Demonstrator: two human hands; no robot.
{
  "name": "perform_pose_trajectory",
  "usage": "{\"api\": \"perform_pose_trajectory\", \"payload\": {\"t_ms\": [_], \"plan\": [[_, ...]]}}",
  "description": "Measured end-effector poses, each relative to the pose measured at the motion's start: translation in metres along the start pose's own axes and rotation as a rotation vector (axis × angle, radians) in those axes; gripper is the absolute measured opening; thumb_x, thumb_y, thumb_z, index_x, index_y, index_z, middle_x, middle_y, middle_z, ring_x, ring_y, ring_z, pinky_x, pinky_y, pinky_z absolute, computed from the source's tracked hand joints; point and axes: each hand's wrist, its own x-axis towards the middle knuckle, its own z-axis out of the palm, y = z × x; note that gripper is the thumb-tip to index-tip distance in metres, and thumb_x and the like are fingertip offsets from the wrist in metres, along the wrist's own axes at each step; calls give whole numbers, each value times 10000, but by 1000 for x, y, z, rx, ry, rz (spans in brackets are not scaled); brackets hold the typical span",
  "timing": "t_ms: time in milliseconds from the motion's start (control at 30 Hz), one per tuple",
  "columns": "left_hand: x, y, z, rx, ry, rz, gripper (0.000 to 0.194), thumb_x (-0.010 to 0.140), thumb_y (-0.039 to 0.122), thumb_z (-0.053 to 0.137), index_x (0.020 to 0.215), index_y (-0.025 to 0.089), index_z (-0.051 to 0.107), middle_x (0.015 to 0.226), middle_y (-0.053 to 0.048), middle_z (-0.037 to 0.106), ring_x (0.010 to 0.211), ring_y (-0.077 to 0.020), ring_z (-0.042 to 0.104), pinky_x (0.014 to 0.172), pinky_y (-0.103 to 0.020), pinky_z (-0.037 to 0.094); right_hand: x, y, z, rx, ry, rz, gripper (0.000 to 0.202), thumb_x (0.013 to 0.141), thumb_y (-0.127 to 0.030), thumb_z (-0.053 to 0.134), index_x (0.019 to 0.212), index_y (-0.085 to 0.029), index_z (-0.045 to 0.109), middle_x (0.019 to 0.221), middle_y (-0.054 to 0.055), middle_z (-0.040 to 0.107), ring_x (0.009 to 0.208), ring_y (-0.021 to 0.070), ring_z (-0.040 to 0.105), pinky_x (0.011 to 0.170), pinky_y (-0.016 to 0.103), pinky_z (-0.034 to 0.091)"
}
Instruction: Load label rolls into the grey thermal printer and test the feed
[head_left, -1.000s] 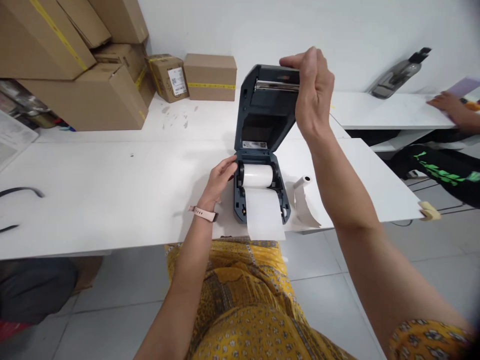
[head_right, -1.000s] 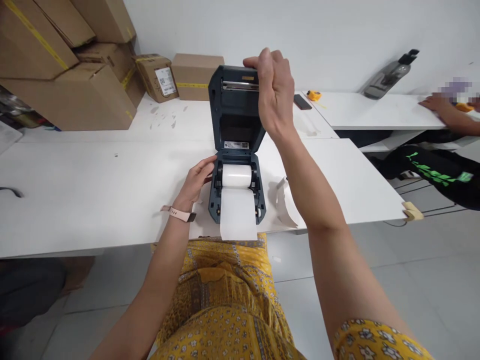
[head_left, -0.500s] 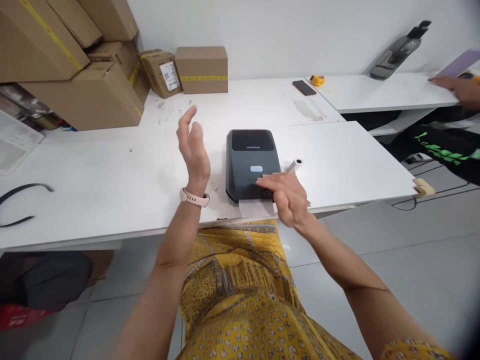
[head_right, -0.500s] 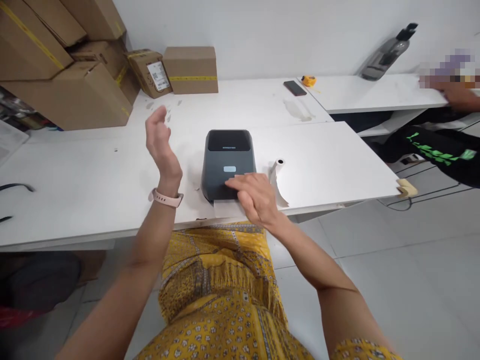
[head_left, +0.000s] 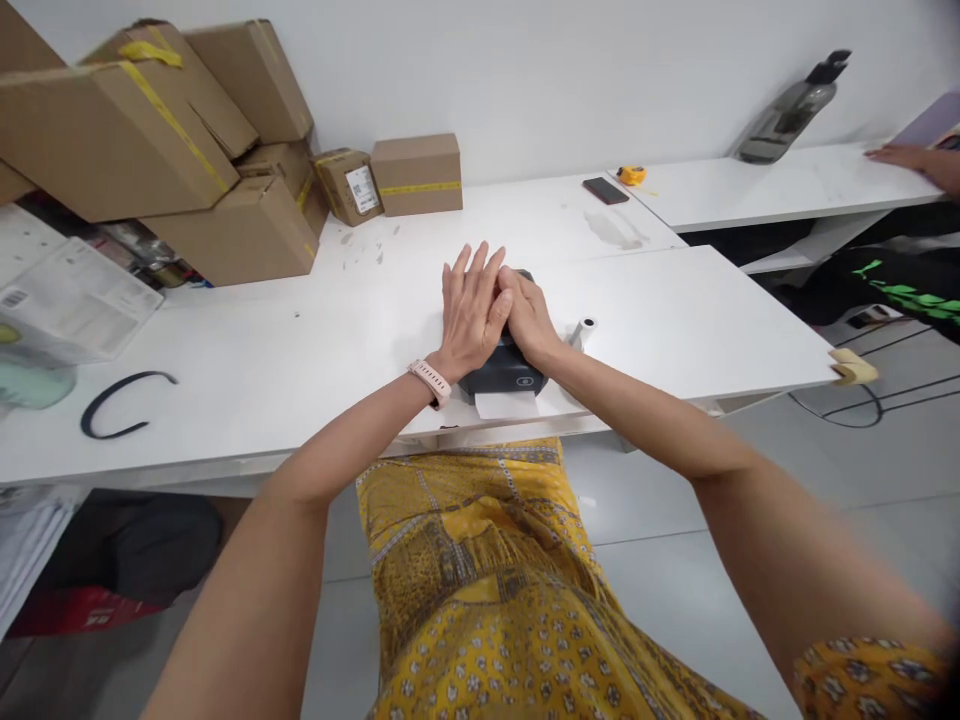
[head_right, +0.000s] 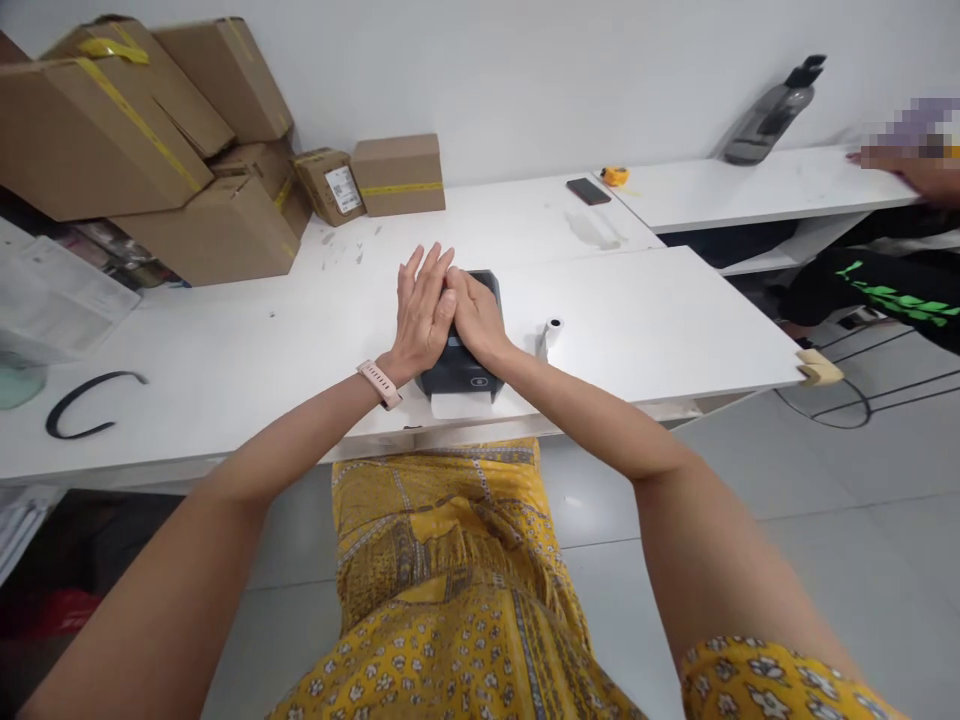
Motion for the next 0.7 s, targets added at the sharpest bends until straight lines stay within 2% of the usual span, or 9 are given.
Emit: {"api": "perform_pose_trajectory", "payload": {"t_ms": [200,333,467,600,700], "plan": [[1,9,-2,44,-15,-12,657,976,620,496,1488,215,568,1648,-87,473,1615,-328,231,1335,-509,-66,-1,-3,0,45,-38,61,455,1022,-618,424,753,-253,467,761,-18,552,743,158,501,766,336,483],[4,13,-2,5,-46,-89,619,958,604,547,1466,253,578,1635,-58,494,1619,-324,224,1337,-518,-52,0,-5,1,48,-14,71,446,1024,-600,418,735,-261,444,742,-17,509,717,162,473,741,352,492],[4,14,-3,5,-68,-106,593,961,589,545,1456,265,585,1623,-67,503,1597,-333,287,1342,-516,7,-1,-6,0,43,-29,114,460,1025,-614,417,731,-261,439,726,-19,492,704,158,465,715,354,503],[2,12,-3,14,-70,-142,595,967,603,526,1472,292,563,1618,-60,496,1594,-357,292,1331,-563,50,-4,-7,-1,41,-42,156,488,1028,-644,404,743,-257,487,732,-14,523,711,160,493,695,339,489],[4,8,-4,41,-81,-120,636,981,639,470,1507,284,520,1645,-68,464,1605,-346,266,1334,-561,32,-4,-8,-2,33,-22,154,495,1034,-645,389,778,-255,556,746,-8,540,724,163,520,709,332,491]]}}
